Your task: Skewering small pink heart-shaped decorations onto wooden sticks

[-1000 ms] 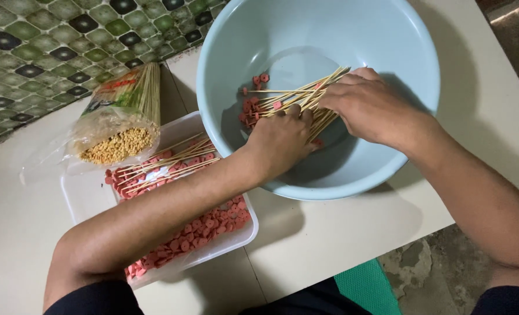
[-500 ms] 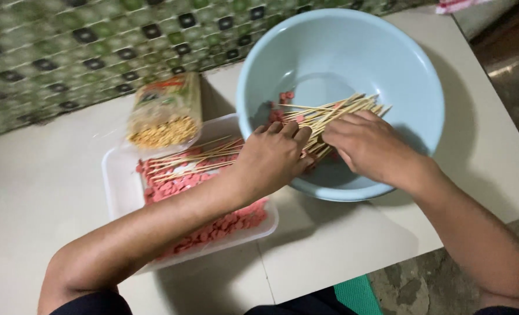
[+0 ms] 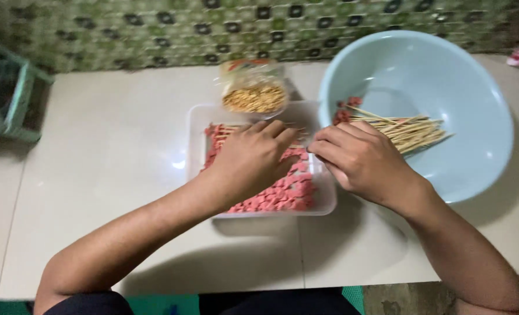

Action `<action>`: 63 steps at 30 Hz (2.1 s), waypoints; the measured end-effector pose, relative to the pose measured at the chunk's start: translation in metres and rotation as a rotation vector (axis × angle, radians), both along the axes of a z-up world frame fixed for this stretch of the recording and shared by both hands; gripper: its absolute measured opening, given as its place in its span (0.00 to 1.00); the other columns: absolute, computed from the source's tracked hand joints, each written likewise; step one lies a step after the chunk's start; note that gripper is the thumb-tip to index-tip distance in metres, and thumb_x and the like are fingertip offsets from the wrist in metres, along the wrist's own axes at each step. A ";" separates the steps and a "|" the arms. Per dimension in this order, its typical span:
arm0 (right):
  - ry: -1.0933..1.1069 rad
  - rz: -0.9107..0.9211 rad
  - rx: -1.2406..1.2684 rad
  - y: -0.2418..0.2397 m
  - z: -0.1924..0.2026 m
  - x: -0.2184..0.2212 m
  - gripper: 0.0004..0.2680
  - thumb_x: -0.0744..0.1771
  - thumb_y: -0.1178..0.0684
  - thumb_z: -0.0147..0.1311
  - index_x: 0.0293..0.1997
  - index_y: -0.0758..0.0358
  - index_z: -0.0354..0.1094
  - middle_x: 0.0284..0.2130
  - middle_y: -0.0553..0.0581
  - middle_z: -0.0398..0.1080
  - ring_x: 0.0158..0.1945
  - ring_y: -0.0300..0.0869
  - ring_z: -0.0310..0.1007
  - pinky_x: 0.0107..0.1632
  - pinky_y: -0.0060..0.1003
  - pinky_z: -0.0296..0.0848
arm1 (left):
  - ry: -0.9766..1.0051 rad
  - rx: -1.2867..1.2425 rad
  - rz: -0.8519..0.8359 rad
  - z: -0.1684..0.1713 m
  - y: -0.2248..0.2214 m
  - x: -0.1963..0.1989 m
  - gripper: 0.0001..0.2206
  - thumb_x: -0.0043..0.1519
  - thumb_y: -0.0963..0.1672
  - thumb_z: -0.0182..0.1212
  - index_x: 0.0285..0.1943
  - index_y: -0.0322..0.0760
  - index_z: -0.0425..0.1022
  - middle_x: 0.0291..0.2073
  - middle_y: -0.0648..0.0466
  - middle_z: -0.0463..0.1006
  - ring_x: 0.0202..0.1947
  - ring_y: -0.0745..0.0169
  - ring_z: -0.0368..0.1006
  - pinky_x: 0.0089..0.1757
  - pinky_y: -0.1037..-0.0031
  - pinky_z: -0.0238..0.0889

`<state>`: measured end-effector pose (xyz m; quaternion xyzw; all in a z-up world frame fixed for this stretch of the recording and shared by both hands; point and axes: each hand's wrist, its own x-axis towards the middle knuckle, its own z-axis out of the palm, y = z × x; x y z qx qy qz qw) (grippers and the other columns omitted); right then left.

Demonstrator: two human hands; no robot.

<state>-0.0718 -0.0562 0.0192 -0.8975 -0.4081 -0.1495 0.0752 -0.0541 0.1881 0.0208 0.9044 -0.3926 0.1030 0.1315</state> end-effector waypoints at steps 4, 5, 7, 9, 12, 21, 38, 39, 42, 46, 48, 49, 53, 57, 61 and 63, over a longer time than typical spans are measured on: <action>0.026 0.070 0.018 0.045 0.001 0.004 0.06 0.64 0.54 0.56 0.44 0.54 0.69 0.41 0.50 0.70 0.45 0.47 0.73 0.45 0.43 0.70 | 0.007 0.043 0.058 -0.016 0.049 -0.004 0.13 0.59 0.49 0.64 0.47 0.41 0.77 0.36 0.49 0.79 0.39 0.42 0.80 0.37 0.56 0.72; 0.048 0.075 0.013 0.055 -0.001 0.006 0.05 0.65 0.54 0.55 0.43 0.54 0.68 0.40 0.50 0.70 0.44 0.46 0.73 0.44 0.43 0.70 | 0.039 0.083 0.074 -0.022 0.059 -0.002 0.13 0.59 0.49 0.64 0.48 0.40 0.77 0.36 0.49 0.79 0.39 0.41 0.80 0.38 0.56 0.73; 0.082 0.085 0.007 0.070 -0.009 0.007 0.04 0.66 0.54 0.54 0.42 0.53 0.68 0.39 0.50 0.70 0.43 0.46 0.73 0.43 0.42 0.71 | 0.083 0.122 0.094 -0.034 0.076 -0.001 0.14 0.59 0.49 0.64 0.50 0.40 0.78 0.36 0.48 0.80 0.39 0.41 0.80 0.38 0.55 0.73; 0.138 0.060 -0.029 0.082 -0.017 0.013 0.03 0.65 0.54 0.54 0.40 0.54 0.67 0.36 0.52 0.69 0.42 0.47 0.74 0.41 0.44 0.72 | 0.167 0.152 0.104 -0.043 0.089 0.005 0.13 0.60 0.48 0.65 0.49 0.40 0.77 0.37 0.48 0.80 0.39 0.39 0.80 0.38 0.53 0.73; 0.165 0.045 -0.007 0.091 -0.029 0.016 0.03 0.66 0.54 0.53 0.41 0.54 0.67 0.37 0.52 0.70 0.43 0.47 0.75 0.42 0.42 0.73 | 0.179 0.200 0.093 -0.055 0.097 0.010 0.13 0.62 0.47 0.64 0.51 0.39 0.77 0.38 0.48 0.80 0.40 0.41 0.81 0.40 0.57 0.74; 0.313 -0.024 -0.206 0.115 -0.059 0.049 0.03 0.67 0.51 0.53 0.42 0.54 0.67 0.36 0.52 0.70 0.44 0.51 0.77 0.43 0.47 0.76 | -0.004 0.233 0.154 -0.104 0.092 0.044 0.10 0.60 0.43 0.65 0.49 0.39 0.81 0.37 0.49 0.81 0.41 0.43 0.81 0.42 0.58 0.74; 0.450 -0.182 -0.338 0.128 -0.096 0.081 0.11 0.66 0.50 0.53 0.51 0.55 0.73 0.43 0.61 0.76 0.43 0.61 0.80 0.40 0.58 0.80 | 0.045 0.423 0.123 -0.132 0.083 0.066 0.15 0.53 0.40 0.68 0.50 0.40 0.83 0.42 0.49 0.83 0.47 0.47 0.76 0.45 0.59 0.70; 0.458 -0.178 -0.332 0.128 -0.093 0.082 0.11 0.66 0.49 0.53 0.52 0.56 0.73 0.44 0.61 0.75 0.44 0.62 0.80 0.40 0.59 0.79 | 0.049 0.433 0.120 -0.132 0.082 0.066 0.15 0.53 0.40 0.68 0.50 0.40 0.83 0.42 0.49 0.83 0.47 0.48 0.76 0.44 0.59 0.70; 0.454 -0.168 -0.316 0.126 -0.103 0.086 0.11 0.66 0.50 0.53 0.51 0.57 0.73 0.44 0.62 0.76 0.45 0.62 0.80 0.42 0.59 0.79 | 0.032 0.380 0.130 -0.138 0.082 0.068 0.12 0.57 0.40 0.60 0.49 0.39 0.83 0.39 0.48 0.84 0.46 0.46 0.77 0.43 0.59 0.68; 0.463 -0.175 -0.304 0.127 -0.097 0.086 0.09 0.66 0.51 0.53 0.49 0.58 0.73 0.42 0.63 0.77 0.44 0.63 0.80 0.41 0.60 0.79 | 0.041 0.348 0.097 -0.134 0.083 0.064 0.10 0.57 0.40 0.60 0.44 0.39 0.84 0.37 0.47 0.85 0.45 0.44 0.77 0.42 0.57 0.68; 0.468 -0.170 -0.312 0.126 -0.105 0.087 0.10 0.65 0.50 0.54 0.50 0.57 0.73 0.43 0.61 0.77 0.45 0.61 0.80 0.42 0.59 0.79 | 0.021 0.332 0.097 -0.137 0.083 0.065 0.10 0.58 0.40 0.59 0.43 0.41 0.85 0.36 0.48 0.85 0.44 0.44 0.77 0.42 0.57 0.67; 0.471 -0.169 -0.311 0.127 -0.100 0.085 0.10 0.65 0.50 0.54 0.50 0.57 0.73 0.43 0.61 0.77 0.45 0.61 0.80 0.42 0.59 0.79 | 0.025 0.334 0.096 -0.139 0.083 0.065 0.10 0.58 0.40 0.59 0.43 0.41 0.85 0.36 0.48 0.85 0.44 0.44 0.77 0.42 0.57 0.67; 0.461 -0.176 -0.304 0.127 -0.091 0.085 0.08 0.65 0.52 0.54 0.46 0.57 0.74 0.39 0.61 0.78 0.44 0.62 0.80 0.42 0.59 0.79 | -0.045 0.316 0.117 -0.138 0.084 0.066 0.09 0.56 0.41 0.59 0.38 0.44 0.85 0.30 0.50 0.85 0.39 0.47 0.81 0.40 0.59 0.67; 0.490 -0.206 -0.285 0.130 -0.071 0.080 0.07 0.66 0.49 0.52 0.41 0.58 0.74 0.33 0.62 0.79 0.41 0.61 0.81 0.42 0.59 0.78 | -0.045 0.250 0.116 -0.126 0.087 0.067 0.07 0.54 0.40 0.62 0.36 0.41 0.85 0.28 0.49 0.84 0.37 0.47 0.81 0.40 0.59 0.66; 0.460 -0.223 -0.246 0.127 -0.067 0.080 0.08 0.66 0.47 0.51 0.39 0.57 0.74 0.31 0.61 0.79 0.40 0.60 0.81 0.42 0.59 0.78 | -0.019 0.249 0.131 -0.109 0.094 0.062 0.09 0.56 0.41 0.62 0.42 0.43 0.86 0.32 0.51 0.85 0.40 0.49 0.81 0.44 0.59 0.65; 0.425 -0.174 -0.155 0.127 -0.064 0.079 0.08 0.67 0.47 0.51 0.38 0.57 0.73 0.31 0.62 0.78 0.40 0.60 0.80 0.41 0.59 0.78 | 0.064 0.271 0.159 -0.089 0.095 0.058 0.08 0.58 0.39 0.64 0.43 0.39 0.85 0.36 0.48 0.85 0.42 0.48 0.80 0.47 0.59 0.66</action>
